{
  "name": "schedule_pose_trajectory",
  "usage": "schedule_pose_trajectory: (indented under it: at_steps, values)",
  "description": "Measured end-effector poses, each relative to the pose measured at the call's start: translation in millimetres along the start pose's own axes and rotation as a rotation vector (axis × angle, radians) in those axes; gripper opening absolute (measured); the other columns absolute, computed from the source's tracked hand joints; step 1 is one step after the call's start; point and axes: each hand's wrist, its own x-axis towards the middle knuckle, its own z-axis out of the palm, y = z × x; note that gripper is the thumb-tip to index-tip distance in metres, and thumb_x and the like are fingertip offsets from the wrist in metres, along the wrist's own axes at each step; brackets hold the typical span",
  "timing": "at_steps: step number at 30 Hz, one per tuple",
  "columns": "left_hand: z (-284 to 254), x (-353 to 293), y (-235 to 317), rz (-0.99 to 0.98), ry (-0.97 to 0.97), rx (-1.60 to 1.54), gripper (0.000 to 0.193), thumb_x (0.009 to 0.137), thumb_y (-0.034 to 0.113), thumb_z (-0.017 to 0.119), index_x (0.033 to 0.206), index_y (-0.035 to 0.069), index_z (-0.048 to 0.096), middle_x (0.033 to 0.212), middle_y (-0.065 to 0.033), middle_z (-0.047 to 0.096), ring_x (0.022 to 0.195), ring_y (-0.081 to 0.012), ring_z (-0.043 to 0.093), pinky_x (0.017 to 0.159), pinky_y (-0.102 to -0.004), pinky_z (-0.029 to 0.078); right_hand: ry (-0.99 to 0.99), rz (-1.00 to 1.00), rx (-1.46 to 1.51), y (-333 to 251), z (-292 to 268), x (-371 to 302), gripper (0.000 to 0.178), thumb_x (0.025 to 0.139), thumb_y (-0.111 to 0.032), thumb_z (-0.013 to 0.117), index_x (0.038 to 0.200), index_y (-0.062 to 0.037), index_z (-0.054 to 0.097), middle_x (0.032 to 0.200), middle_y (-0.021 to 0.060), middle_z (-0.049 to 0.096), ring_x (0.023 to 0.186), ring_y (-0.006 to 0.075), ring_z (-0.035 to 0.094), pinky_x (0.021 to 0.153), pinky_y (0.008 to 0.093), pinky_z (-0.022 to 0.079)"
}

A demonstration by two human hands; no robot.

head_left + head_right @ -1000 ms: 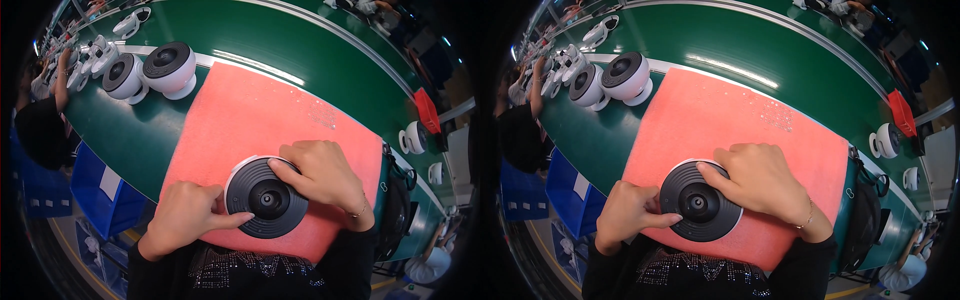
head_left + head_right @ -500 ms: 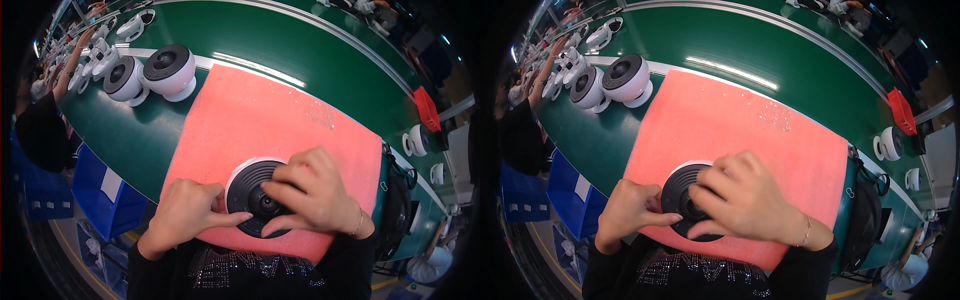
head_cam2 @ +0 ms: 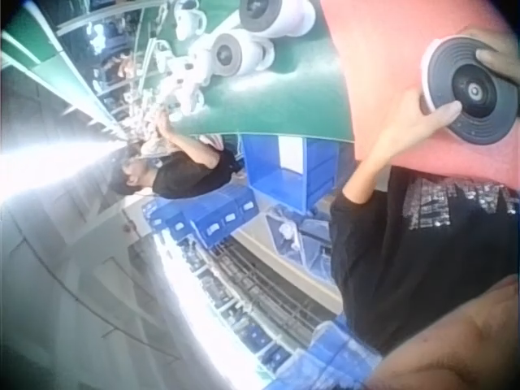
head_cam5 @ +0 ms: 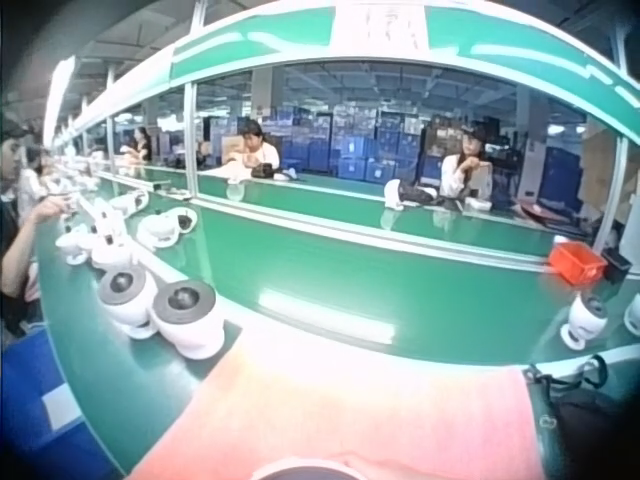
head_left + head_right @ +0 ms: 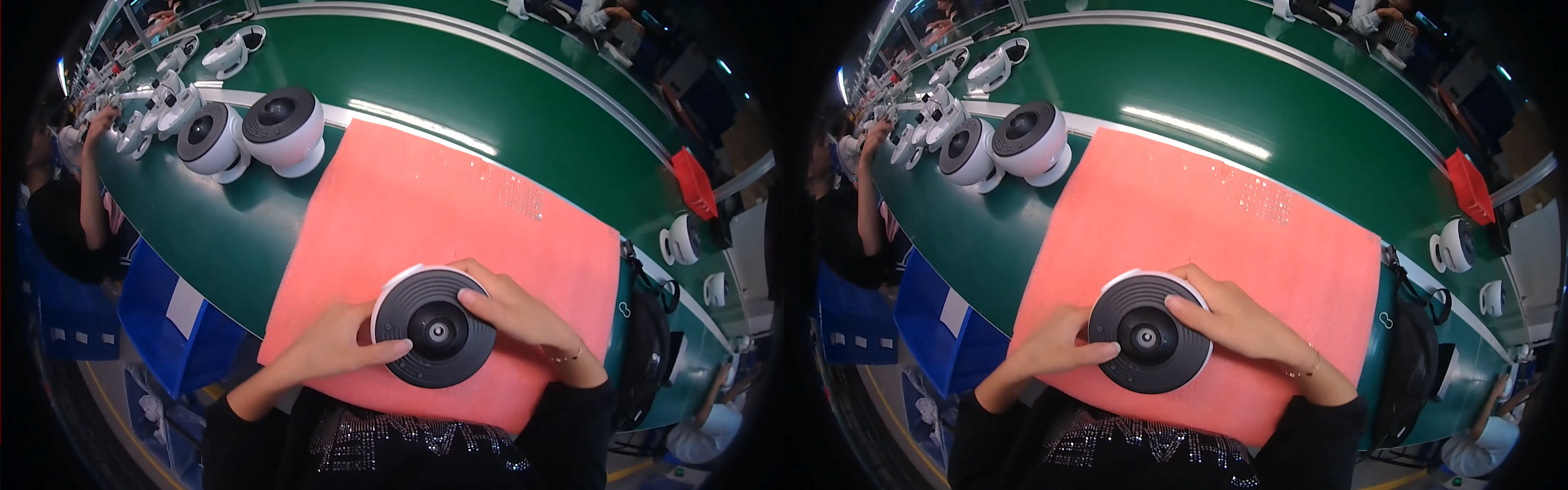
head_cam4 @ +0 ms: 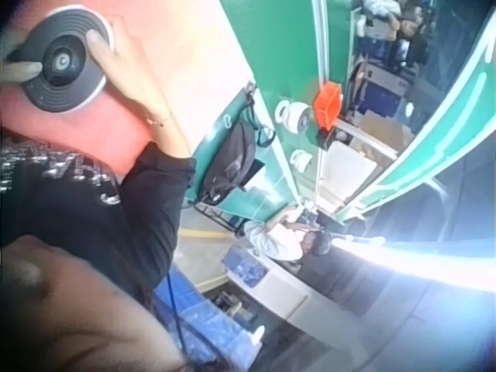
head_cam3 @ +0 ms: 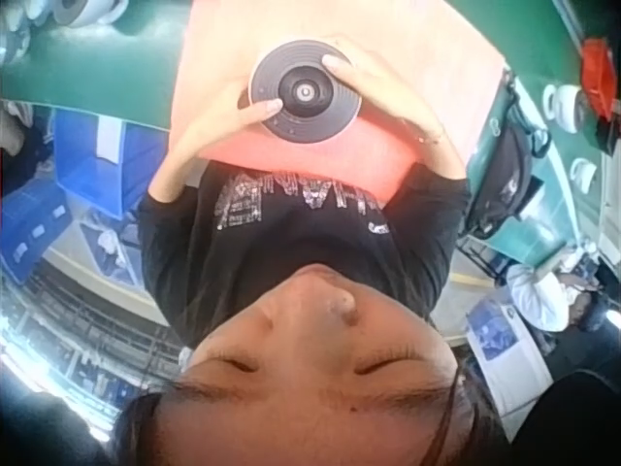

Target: Assembling the outer casing and components of dome security cameras on a factory assembly line.

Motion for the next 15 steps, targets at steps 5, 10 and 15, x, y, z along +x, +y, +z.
schedule_pose_trajectory:
  at_steps: [5, 10, 15]
  values:
    - [11, -3, 16, 0.416, 0.389, 0.005, 0.090, 0.063, 0.018, 0.077, 0.133, -0.008, 0.027, 0.111, -0.0200, 0.055, 0.102, -0.0238, 0.058, 0.085, -0.0337, 0.049, 0.182, -0.281, -0.185, -29, 4, 0, 0.070, 0.065, -0.028, 0.079, 0.113, 0.0006, 0.037, 0.119, 0.0225, 0.048, 0.107, 0.0293, 0.053, 0.092, 0.0355, 0.040]
    - [-12, -2, 33, 0.535, 0.447, 0.162, 0.086, 0.061, 0.018, 0.078, 0.130, -0.009, 0.034, 0.107, -0.0204, 0.058, 0.094, -0.0243, 0.062, 0.077, -0.0325, 0.053, 0.372, -0.658, -0.198, -28, 3, 27, 0.074, 0.054, -0.033, 0.086, 0.102, 0.0001, 0.040, 0.101, 0.0185, 0.059, 0.096, 0.0260, 0.060, 0.083, 0.0353, 0.047]
    - [-36, 10, 43, 0.573, 0.413, 0.041, 0.087, 0.061, 0.019, 0.077, 0.131, -0.007, 0.033, 0.111, -0.0171, 0.057, 0.099, -0.0227, 0.059, 0.082, -0.0343, 0.051, 0.361, -0.526, -0.082, -53, -4, 31, 0.077, 0.056, -0.029, 0.083, 0.113, -0.0021, 0.038, 0.107, 0.0157, 0.052, 0.102, 0.0252, 0.054, 0.086, 0.0348, 0.045]
